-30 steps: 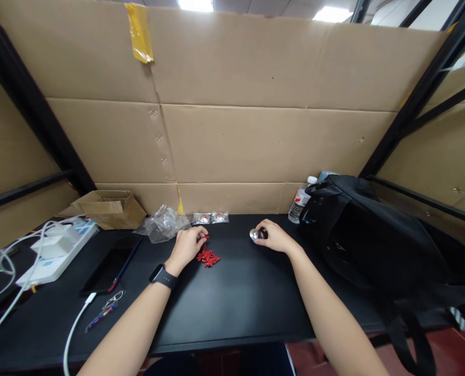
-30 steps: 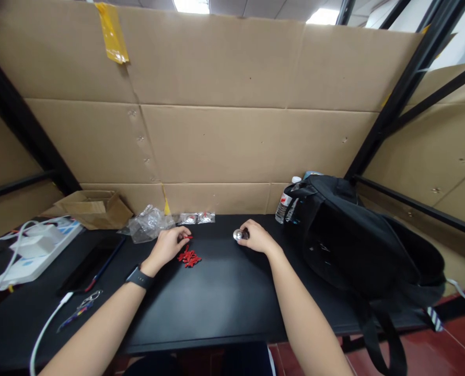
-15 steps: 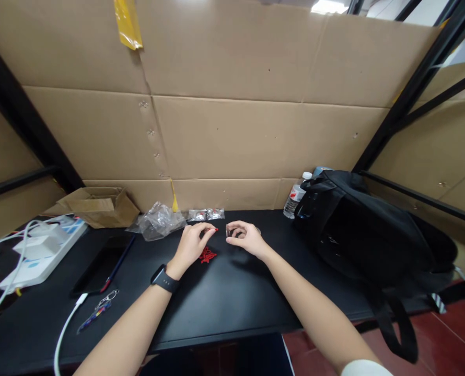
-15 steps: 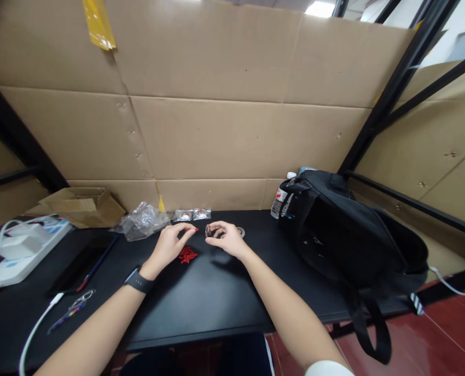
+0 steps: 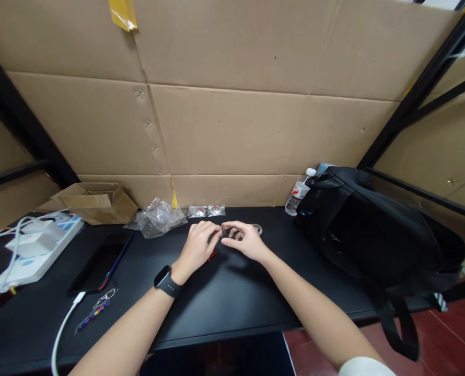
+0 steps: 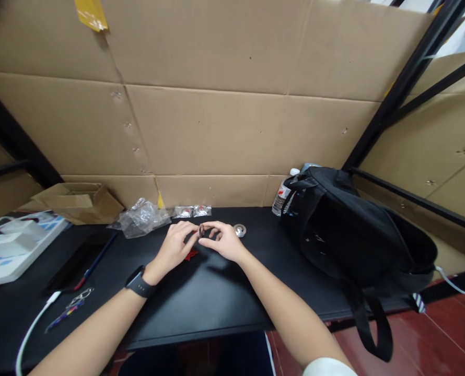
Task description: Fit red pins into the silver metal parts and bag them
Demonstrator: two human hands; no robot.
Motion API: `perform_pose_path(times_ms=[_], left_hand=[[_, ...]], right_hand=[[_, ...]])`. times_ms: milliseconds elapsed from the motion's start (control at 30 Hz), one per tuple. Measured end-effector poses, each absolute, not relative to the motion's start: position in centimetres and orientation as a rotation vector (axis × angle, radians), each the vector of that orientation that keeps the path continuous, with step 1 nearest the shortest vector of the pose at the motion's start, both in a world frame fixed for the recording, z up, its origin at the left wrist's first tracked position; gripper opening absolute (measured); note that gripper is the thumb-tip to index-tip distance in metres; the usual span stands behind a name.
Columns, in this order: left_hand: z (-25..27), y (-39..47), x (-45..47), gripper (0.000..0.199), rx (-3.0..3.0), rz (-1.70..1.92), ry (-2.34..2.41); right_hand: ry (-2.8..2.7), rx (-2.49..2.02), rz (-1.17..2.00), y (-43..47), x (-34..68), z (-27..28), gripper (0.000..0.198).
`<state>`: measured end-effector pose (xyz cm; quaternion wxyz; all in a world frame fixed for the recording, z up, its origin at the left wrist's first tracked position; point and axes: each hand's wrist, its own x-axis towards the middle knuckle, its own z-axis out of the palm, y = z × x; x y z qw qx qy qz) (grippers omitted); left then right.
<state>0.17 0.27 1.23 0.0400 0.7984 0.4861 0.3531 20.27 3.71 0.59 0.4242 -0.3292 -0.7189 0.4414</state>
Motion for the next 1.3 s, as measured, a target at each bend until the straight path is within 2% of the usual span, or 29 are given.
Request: perform_pose_path(times_ms=[300,467,600,800,933,1067,1233,1300], left_hand=[[1.4,0.1,0.5,0.016,2.533,1.108,1.558],[1.7,0.0,0.1,0.013,2.534,1.2,1.558],[1.7,0.0,0.2,0.012,2.529,1.199,1.5],[2.2,-0.1,-0.1,0.021,2.455,1.184,1.462],[2.0,-0.2,-0.1,0.027,2.495,1.072,1.404],[1.4,0.2,0.0,0.024,2.573,0.884,1.431],[0.9,1.7,-2.8,0.027,2.478,0.874,1.587],[0.7,2.4,-4.5,0.023,2.501,0.724,1.529]], right_hand=[[-1.79,-0.833,1.173,3.9,20.0,0.4,0.051],[-1.838,-0.873,1.037,3.9,20.5,1.1,0.027],[-1.943,-0.83,0.965,3.8,20.6,1.1,0.021],[-1.947,-0.833,0.954,4.0,20.5,0.7,0.017],[-1.995,-0.868,0.847,4.0,20.8,0.9,0.012],[-2.024,-0.891,0.768,4.0,21.0,1.0,0.009],[-2.162,-1.055,0.469,4.7,21.8,0.3,0.006],[-2.259,-1.118,0.384,4.9,22.3,0.3,0.007]])
